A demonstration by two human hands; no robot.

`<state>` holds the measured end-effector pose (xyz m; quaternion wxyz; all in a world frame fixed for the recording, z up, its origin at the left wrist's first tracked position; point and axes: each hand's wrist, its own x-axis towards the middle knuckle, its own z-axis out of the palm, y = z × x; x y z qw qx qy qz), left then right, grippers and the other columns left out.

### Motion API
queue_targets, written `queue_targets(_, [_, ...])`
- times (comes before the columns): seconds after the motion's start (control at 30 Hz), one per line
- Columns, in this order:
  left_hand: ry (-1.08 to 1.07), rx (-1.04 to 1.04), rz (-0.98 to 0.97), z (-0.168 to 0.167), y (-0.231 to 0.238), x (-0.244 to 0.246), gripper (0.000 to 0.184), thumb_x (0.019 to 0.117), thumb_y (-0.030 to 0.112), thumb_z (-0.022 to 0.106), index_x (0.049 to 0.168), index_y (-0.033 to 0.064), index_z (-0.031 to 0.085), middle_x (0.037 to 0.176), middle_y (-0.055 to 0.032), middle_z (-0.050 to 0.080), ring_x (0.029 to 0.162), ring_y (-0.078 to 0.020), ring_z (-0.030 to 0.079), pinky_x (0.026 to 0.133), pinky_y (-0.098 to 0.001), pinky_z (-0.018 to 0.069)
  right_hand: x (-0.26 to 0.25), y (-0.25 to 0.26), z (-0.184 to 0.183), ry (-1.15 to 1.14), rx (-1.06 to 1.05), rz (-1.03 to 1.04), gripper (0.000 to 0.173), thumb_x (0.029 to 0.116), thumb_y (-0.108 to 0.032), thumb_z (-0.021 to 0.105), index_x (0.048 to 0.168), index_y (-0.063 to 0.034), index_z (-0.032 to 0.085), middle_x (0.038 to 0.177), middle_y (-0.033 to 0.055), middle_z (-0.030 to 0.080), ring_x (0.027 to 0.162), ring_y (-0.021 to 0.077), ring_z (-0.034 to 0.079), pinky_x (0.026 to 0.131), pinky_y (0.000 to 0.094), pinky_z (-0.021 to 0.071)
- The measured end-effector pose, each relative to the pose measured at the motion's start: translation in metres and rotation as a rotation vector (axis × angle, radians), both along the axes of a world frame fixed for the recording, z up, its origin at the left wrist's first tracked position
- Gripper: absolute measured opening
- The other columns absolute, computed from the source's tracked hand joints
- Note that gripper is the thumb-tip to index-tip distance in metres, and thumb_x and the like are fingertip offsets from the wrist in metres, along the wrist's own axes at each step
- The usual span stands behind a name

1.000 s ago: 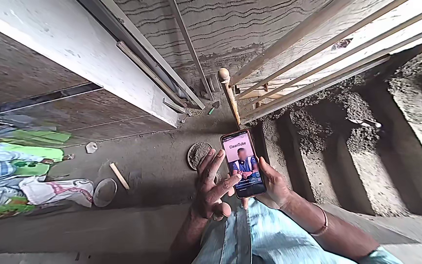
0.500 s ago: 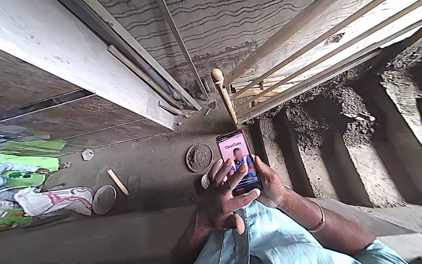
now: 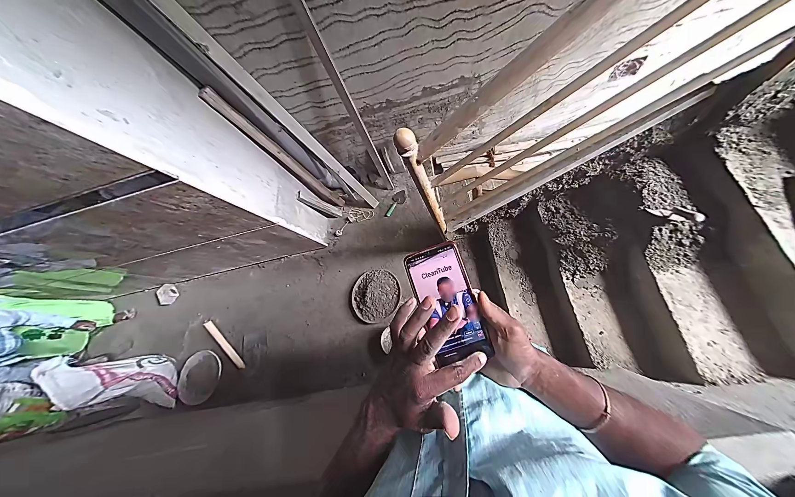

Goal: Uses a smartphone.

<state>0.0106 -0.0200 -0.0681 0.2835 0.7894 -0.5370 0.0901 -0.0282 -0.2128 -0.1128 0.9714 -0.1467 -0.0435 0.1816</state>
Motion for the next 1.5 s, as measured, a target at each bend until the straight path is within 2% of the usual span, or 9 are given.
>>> queue_targets(0.27, [0.024, -0.19, 0.015, 0.005, 0.006, 0.0, 0.065, 0.0966, 0.077, 0.024, 0.117, 0.0381, 0.072, 0.169, 0.002, 0.025, 0.158, -0.0356, 0.008, 0.127, -0.0585, 0.013, -0.001, -0.001, 0.001, -0.001, 0.009, 0.028, 0.057, 0.1085, -0.055, 0.03, 0.143, -0.0154, 0.052, 0.13, 0.0139, 0.065, 0.119, 0.0266, 0.065, 0.097, 0.048, 0.0561])
queue_targets(0.43, [0.015, -0.187, 0.027, 0.005, 0.009, 0.0, 0.066, 0.0967, 0.078, 0.022, 0.113, 0.0376, 0.072, 0.169, 0.0036, 0.027, 0.158, -0.0351, 0.01, 0.127, -0.0582, 0.0132, -0.001, -0.002, 0.0, -0.017, 0.018, 0.049, 0.058, 0.1092, -0.055, 0.025, 0.143, -0.0154, 0.052, 0.129, 0.0165, 0.065, 0.113, 0.0296, 0.068, 0.086, 0.0481, 0.0609])
queue_targets(0.63, [0.023, -0.183, 0.013, 0.003, 0.01, 0.0, 0.064, 0.0964, 0.078, 0.025, 0.109, 0.036, 0.072, 0.169, 0.0035, 0.027, 0.158, -0.0353, 0.009, 0.127, -0.0584, 0.013, -0.001, -0.001, 0.0, -0.02, 0.025, 0.056, 0.058, 0.1084, -0.057, 0.028, 0.143, -0.0162, 0.051, 0.13, 0.0163, 0.065, 0.113, 0.0299, 0.068, 0.086, 0.0483, 0.0607])
queue_targets(0.73, [0.012, -0.208, 0.027, 0.005, 0.009, 0.001, 0.064, 0.0977, 0.076, 0.024, 0.106, 0.0352, 0.072, 0.168, 0.0044, 0.03, 0.158, -0.035, 0.011, 0.127, -0.0578, 0.0141, 0.0, -0.003, 0.0, -0.056, 0.02, 0.073, 0.06, 0.1089, -0.057, 0.024, 0.144, -0.0154, 0.049, 0.128, 0.0198, 0.065, 0.102, 0.034, 0.071, 0.072, 0.0471, 0.0631])
queue_targets(0.8, [0.012, -0.219, 0.044, 0.006, 0.01, 0.002, 0.063, 0.098, 0.076, 0.024, 0.108, 0.0356, 0.072, 0.167, 0.0039, 0.031, 0.157, -0.0348, 0.013, 0.127, -0.0576, 0.0153, 0.0, -0.004, 0.0, -0.077, 0.018, 0.087, 0.06, 0.1087, -0.058, 0.024, 0.143, -0.0151, 0.049, 0.127, 0.0208, 0.065, 0.099, 0.035, 0.072, 0.067, 0.0464, 0.0632])
queue_targets(1.0, [0.026, -0.196, 0.046, 0.004, 0.012, 0.001, 0.064, 0.0974, 0.077, 0.023, 0.113, 0.0375, 0.071, 0.167, 0.0039, 0.03, 0.158, -0.0344, 0.012, 0.127, -0.0576, 0.0151, 0.0, -0.003, 0.0, -0.069, 0.019, 0.089, 0.062, 0.1085, -0.058, 0.024, 0.142, -0.0142, 0.051, 0.128, 0.0201, 0.065, 0.101, 0.0336, 0.072, 0.069, 0.046, 0.0633])
queue_targets(1.13, [0.023, -0.182, 0.018, 0.001, 0.009, 0.0, 0.062, 0.0975, 0.076, 0.026, 0.109, 0.0366, 0.072, 0.169, 0.0034, 0.027, 0.158, -0.0353, 0.009, 0.127, -0.0572, 0.0146, 0.0, -0.003, 0.002, -0.037, 0.019, 0.06, 0.058, 0.1079, -0.057, 0.033, 0.142, -0.0147, 0.053, 0.129, 0.0165, 0.066, 0.111, 0.0293, 0.069, 0.082, 0.0472, 0.0622])
queue_targets(1.33, [0.011, -0.14, 0.014, 0.002, 0.005, 0.0, 0.063, 0.0974, 0.076, 0.025, 0.116, 0.0375, 0.071, 0.17, 0.003, 0.024, 0.158, -0.0355, 0.007, 0.126, -0.0599, 0.0118, 0.0, -0.002, 0.002, -0.021, 0.003, 0.042, 0.058, 0.1073, -0.057, 0.035, 0.141, -0.0146, 0.054, 0.129, 0.0128, 0.066, 0.119, 0.024, 0.065, 0.099, 0.0462, 0.055])
queue_targets(1.5, [-0.021, -0.021, 0.006, 0.005, 0.003, 0.0, 0.069, 0.0966, 0.078, 0.017, 0.126, 0.0414, 0.068, 0.171, 0.0022, 0.021, 0.159, -0.0338, 0.005, 0.126, -0.0594, 0.0086, -0.001, -0.001, 0.003, -0.008, 0.004, 0.03, 0.057, 0.1073, -0.057, 0.034, 0.14, -0.0148, 0.055, 0.128, 0.0109, 0.067, 0.119, 0.0219, 0.065, 0.102, 0.045, 0.0534])
